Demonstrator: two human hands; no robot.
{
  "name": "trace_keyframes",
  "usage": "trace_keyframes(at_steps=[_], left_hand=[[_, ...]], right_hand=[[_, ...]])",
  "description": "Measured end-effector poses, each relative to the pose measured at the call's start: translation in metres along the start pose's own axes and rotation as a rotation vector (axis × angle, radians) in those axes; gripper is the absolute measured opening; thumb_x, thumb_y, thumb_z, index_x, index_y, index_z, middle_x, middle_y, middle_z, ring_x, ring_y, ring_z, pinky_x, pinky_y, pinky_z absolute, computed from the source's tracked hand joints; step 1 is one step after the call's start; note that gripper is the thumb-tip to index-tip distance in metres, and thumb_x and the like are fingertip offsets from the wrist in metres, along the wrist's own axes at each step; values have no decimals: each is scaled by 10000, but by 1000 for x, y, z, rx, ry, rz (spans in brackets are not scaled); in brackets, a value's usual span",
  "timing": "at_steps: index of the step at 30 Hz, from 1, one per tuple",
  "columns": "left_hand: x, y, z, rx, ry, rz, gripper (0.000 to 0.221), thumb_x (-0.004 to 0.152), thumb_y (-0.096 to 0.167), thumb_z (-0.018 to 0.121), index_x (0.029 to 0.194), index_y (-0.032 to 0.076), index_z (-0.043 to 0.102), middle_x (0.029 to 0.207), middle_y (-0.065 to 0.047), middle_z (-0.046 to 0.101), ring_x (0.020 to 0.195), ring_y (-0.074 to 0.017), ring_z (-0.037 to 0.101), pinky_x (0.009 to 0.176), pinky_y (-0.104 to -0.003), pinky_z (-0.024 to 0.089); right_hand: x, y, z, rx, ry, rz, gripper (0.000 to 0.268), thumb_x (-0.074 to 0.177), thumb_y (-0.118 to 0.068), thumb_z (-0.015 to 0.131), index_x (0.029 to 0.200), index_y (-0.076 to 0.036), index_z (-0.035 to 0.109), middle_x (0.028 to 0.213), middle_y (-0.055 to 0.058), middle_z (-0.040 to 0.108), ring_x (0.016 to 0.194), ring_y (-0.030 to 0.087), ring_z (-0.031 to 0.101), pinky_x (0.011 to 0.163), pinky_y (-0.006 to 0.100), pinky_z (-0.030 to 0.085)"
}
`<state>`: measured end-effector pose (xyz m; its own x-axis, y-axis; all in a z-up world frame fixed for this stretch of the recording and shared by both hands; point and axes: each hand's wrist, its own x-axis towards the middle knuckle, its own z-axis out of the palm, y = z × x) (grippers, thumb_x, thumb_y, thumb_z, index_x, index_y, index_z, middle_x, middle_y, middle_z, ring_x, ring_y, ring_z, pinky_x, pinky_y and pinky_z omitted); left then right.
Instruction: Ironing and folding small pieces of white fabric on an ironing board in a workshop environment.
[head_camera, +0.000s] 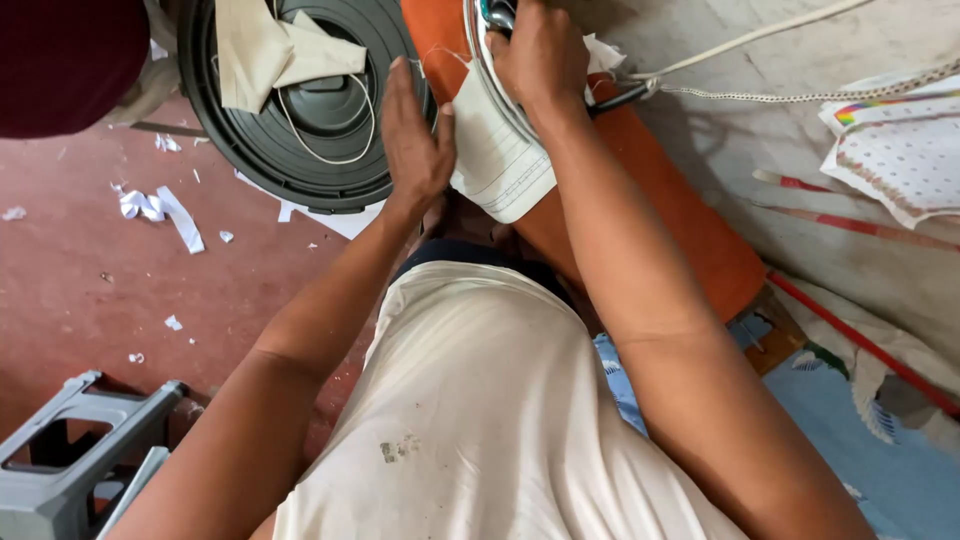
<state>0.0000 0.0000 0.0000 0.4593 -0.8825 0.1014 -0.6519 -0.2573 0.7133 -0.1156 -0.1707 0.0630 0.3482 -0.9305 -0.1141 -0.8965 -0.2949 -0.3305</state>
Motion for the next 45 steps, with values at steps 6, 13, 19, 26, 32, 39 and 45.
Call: trace_keyframes(at_steps=[6,13,19,26,32,39,45], left_hand=[[22,27,14,-70,-235,308,707,1092,175,455,1654,7,59,1736,-229,192,1645,-397,177,1376,-559,186],[30,30,17,426,-476,388,635,1159,395,219,1645,42,13,1769,-89,191,1637,-244,148,1260,-581,-80],[24,36,14,405,-457,350,698,1127,532,214,1671,96,232,1731,-111,195,1588,-274,81,1217,-678,-52],[45,56,5,442,-571,205,758,1079,616,125,1693,171,141,1740,-63,37,1565,-287,-90,1217,-666,-115],[63,52,-8,454,-557,135,669,1138,551,230,1704,201,152,1722,-122,21,1570,-314,-42,1227,-686,-61],[47,40,-6,577,-447,36,670,1124,608,160,1710,283,154,1731,-138,53,1616,-316,46,1279,-605,18],[23,-1,31,571,-268,-19,727,1156,695,178,1733,271,57,1764,-161,-40,1672,-314,4,1373,-564,97]], right_hand=[[-24,13,-18,41,-55,86,545,878,-378,895,1184,-42,595,1079,257,734,968,513,695,712,620,552],[-52,44,-28,28,-62,84,503,887,-364,885,1122,-28,593,1004,272,742,943,522,691,728,600,540],[-76,71,-31,17,-37,-34,524,868,-378,893,1106,-11,604,919,269,744,825,539,685,611,611,505],[-90,84,-43,82,-40,-174,393,818,-379,816,991,-87,618,890,131,705,750,475,670,601,555,489],[-77,81,-38,78,-5,-189,370,799,-378,828,936,-91,638,837,131,734,745,465,686,594,545,490],[-52,48,-27,-45,-38,-199,425,826,-415,837,1007,-91,632,795,161,756,723,499,696,564,597,511],[-30,29,-16,-104,24,-177,438,826,-440,862,983,-115,614,796,205,745,717,504,708,531,604,511]])
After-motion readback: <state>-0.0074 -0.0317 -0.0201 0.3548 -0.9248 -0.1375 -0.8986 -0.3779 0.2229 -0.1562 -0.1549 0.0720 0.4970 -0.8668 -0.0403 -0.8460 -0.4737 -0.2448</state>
